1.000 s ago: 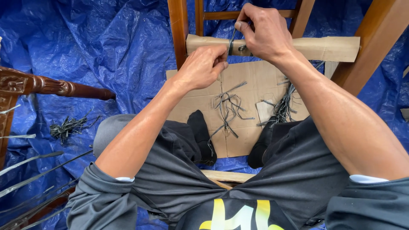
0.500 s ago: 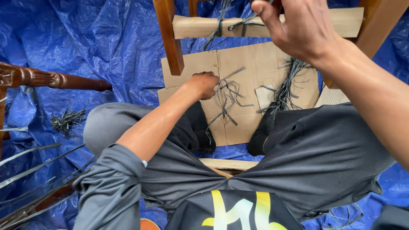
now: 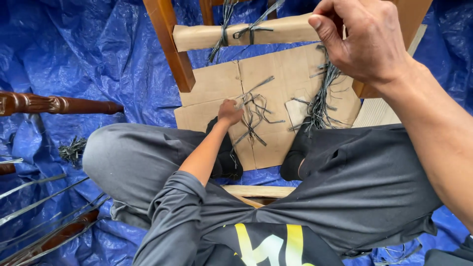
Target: Wrapping furniture legs with protective paper and securing them with plastic ties.
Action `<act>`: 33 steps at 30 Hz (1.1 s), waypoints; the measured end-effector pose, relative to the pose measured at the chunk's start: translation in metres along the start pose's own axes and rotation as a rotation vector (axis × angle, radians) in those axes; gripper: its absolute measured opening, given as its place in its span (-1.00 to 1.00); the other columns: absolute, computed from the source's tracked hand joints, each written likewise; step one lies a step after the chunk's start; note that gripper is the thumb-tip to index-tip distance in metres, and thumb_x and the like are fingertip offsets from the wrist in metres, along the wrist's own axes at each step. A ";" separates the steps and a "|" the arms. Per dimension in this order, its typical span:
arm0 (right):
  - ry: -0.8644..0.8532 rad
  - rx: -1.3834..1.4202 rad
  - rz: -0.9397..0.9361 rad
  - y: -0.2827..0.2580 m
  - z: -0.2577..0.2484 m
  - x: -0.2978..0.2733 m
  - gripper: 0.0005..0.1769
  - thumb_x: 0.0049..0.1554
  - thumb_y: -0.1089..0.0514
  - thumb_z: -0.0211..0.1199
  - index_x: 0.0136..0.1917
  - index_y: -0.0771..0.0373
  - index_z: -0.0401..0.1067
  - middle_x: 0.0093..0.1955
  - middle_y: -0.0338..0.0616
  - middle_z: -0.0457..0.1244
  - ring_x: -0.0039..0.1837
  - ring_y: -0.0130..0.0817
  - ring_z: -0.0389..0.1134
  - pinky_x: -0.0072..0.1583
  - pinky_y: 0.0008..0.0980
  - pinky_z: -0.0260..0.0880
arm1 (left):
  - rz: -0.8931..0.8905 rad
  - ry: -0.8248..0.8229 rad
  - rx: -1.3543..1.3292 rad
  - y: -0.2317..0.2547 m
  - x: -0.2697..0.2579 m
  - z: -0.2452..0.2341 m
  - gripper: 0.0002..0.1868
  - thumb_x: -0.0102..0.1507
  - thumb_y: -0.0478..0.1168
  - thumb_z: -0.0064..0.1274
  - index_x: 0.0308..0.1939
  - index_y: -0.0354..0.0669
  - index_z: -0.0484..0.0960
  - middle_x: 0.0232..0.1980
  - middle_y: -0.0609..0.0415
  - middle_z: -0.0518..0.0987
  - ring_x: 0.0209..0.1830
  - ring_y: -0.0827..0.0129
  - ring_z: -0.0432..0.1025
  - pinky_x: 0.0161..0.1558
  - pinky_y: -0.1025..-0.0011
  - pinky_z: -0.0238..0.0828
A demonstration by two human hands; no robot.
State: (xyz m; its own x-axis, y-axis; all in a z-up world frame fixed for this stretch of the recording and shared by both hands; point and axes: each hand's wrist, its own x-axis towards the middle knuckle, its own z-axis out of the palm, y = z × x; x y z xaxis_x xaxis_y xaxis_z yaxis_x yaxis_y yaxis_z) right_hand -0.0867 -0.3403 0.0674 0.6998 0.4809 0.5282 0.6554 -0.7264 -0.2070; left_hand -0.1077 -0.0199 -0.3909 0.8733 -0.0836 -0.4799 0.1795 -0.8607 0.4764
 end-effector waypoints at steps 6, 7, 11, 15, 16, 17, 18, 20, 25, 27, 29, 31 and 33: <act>0.008 0.034 0.024 -0.007 -0.003 0.015 -0.89 0.44 0.27 0.28 0.04 0.35 0.47 -0.19 -0.10 0.33 -0.19 -0.31 0.39 -0.10 -0.38 0.37 | 0.411 -0.094 -0.193 0.133 -0.063 -0.130 -0.81 0.14 -0.13 0.21 -0.27 -0.12 0.78 -0.16 -0.03 0.72 -0.10 0.16 0.61 0.00 0.26 0.53; -0.001 0.042 0.056 -0.012 -0.003 0.019 -0.86 0.44 0.25 0.34 0.03 0.36 0.49 -0.22 -0.07 0.33 -0.22 -0.26 0.38 -0.16 -0.34 0.35 | 0.530 -0.162 -0.222 0.163 -0.084 -0.162 -0.85 0.14 -0.20 0.22 -0.28 -0.18 0.76 -0.26 -0.03 0.73 -0.24 0.20 0.66 -0.11 0.29 0.57; 0.018 0.213 0.134 -0.020 0.004 0.023 -0.88 0.45 0.28 0.27 0.06 0.40 0.48 -0.20 -0.07 0.33 -0.19 -0.32 0.39 -0.14 -0.37 0.39 | 0.763 -0.257 -0.263 0.237 -0.155 -0.261 -0.88 0.15 -0.38 0.16 -0.23 -0.28 0.72 -0.23 -0.05 0.73 -0.21 0.27 0.67 -0.10 0.37 0.59; -0.132 0.692 0.349 -0.027 0.012 0.021 -0.77 0.51 0.13 0.09 0.14 0.38 0.38 -0.07 -0.18 0.36 0.00 -0.49 0.44 0.03 -0.46 0.47 | 1.010 -0.258 -0.283 0.271 -0.170 -0.320 -0.85 0.21 -0.46 0.09 -0.17 -0.28 0.67 -0.20 0.01 0.70 -0.21 0.38 0.65 -0.14 0.42 0.63; -0.208 0.862 0.436 -0.028 0.015 0.021 -0.71 0.54 0.05 0.04 0.17 0.37 0.34 -0.05 -0.23 0.37 0.03 -0.53 0.44 0.09 -0.48 0.49 | 1.088 -0.192 -0.292 0.277 -0.170 -0.333 -0.88 0.23 -0.47 0.10 -0.17 -0.30 0.66 -0.21 0.02 0.70 -0.19 0.40 0.64 -0.14 0.41 0.62; -0.208 0.856 0.437 -0.030 0.016 0.021 -0.71 0.54 0.05 0.04 0.17 0.37 0.34 -0.05 -0.23 0.37 0.03 -0.53 0.44 0.09 -0.48 0.49 | 1.093 -0.192 -0.294 0.282 -0.164 -0.339 -0.88 0.23 -0.47 0.10 -0.17 -0.30 0.66 -0.21 0.02 0.70 -0.19 0.40 0.64 -0.14 0.41 0.62; -0.280 0.943 0.531 -0.032 0.016 0.021 -0.67 0.49 0.00 -0.04 0.12 0.33 0.32 -0.12 -0.29 0.34 -0.07 -0.57 0.42 0.00 -0.50 0.48 | 1.099 -0.190 -0.331 0.286 -0.159 -0.345 -0.86 0.27 -0.47 0.08 -0.10 -0.31 0.63 -0.21 0.04 0.70 -0.20 0.43 0.64 -0.12 0.43 0.62; -0.353 1.024 0.624 -0.031 0.017 0.017 -0.63 0.45 -0.05 -0.13 0.07 0.30 0.29 -0.20 -0.36 0.31 -0.18 -0.61 0.40 -0.10 -0.53 0.47 | 1.110 -0.186 -0.369 0.292 -0.144 -0.352 -0.84 0.32 -0.46 0.07 -0.02 -0.33 0.60 -0.21 0.07 0.69 -0.20 0.47 0.63 -0.11 0.45 0.62; -0.260 0.692 0.688 -0.032 0.008 0.007 -0.67 0.45 0.04 0.00 -0.02 0.27 0.45 -0.35 -0.41 0.08 -0.27 -0.66 0.04 -0.25 -0.52 0.07 | 1.102 -0.138 -0.339 0.286 -0.091 -0.356 -0.87 0.35 -0.36 0.24 -0.03 -0.24 0.67 -0.15 0.10 0.69 -0.14 0.48 0.59 -0.08 0.48 0.61; -0.303 0.675 0.754 -0.032 0.005 0.002 -0.67 0.43 0.04 0.01 -0.04 0.26 0.46 -0.39 -0.39 0.04 -0.31 -0.63 0.00 -0.28 -0.49 0.02 | 1.122 -0.075 -0.334 0.281 -0.074 -0.356 -0.87 0.40 -0.30 0.25 0.00 -0.23 0.69 -0.12 0.10 0.70 -0.09 0.47 0.61 -0.03 0.46 0.61; -0.343 0.658 0.815 -0.030 0.007 -0.002 -0.68 0.41 0.04 0.03 -0.06 0.25 0.46 -0.43 -0.38 0.01 -0.35 -0.60 -0.04 -0.32 -0.46 -0.04 | 1.143 -0.007 -0.324 0.281 -0.062 -0.357 -0.86 0.45 -0.25 0.27 0.04 -0.21 0.70 -0.08 0.10 0.72 -0.05 0.46 0.62 0.02 0.43 0.61; -0.496 0.654 0.823 -0.025 0.013 -0.010 -0.68 0.37 0.06 0.06 -0.08 0.27 0.51 -0.41 -0.32 0.12 -0.33 -0.57 0.06 -0.30 -0.43 0.07 | 1.071 0.102 -0.249 0.286 -0.056 -0.356 -0.78 0.46 -0.08 0.22 0.06 -0.12 0.72 -0.09 0.17 0.75 -0.11 0.48 0.64 -0.08 0.45 0.61; -0.555 0.615 0.833 -0.029 0.018 -0.007 -0.68 0.36 0.08 0.05 -0.07 0.28 0.51 -0.40 -0.30 0.22 -0.32 -0.55 0.17 -0.26 -0.44 0.17 | 1.066 0.122 -0.247 0.294 -0.053 -0.347 -0.75 0.44 -0.04 0.21 0.04 -0.10 0.73 -0.12 0.16 0.75 -0.16 0.46 0.64 -0.14 0.44 0.60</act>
State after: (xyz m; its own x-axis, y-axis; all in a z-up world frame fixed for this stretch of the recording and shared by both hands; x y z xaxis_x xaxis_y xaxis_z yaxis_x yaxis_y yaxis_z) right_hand -0.1054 -0.3133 0.0553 0.9056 0.2273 -0.3581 -0.1432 -0.6308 -0.7626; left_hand 0.0558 -0.0941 0.0301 0.6701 -0.6624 0.3349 -0.6197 -0.2509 0.7437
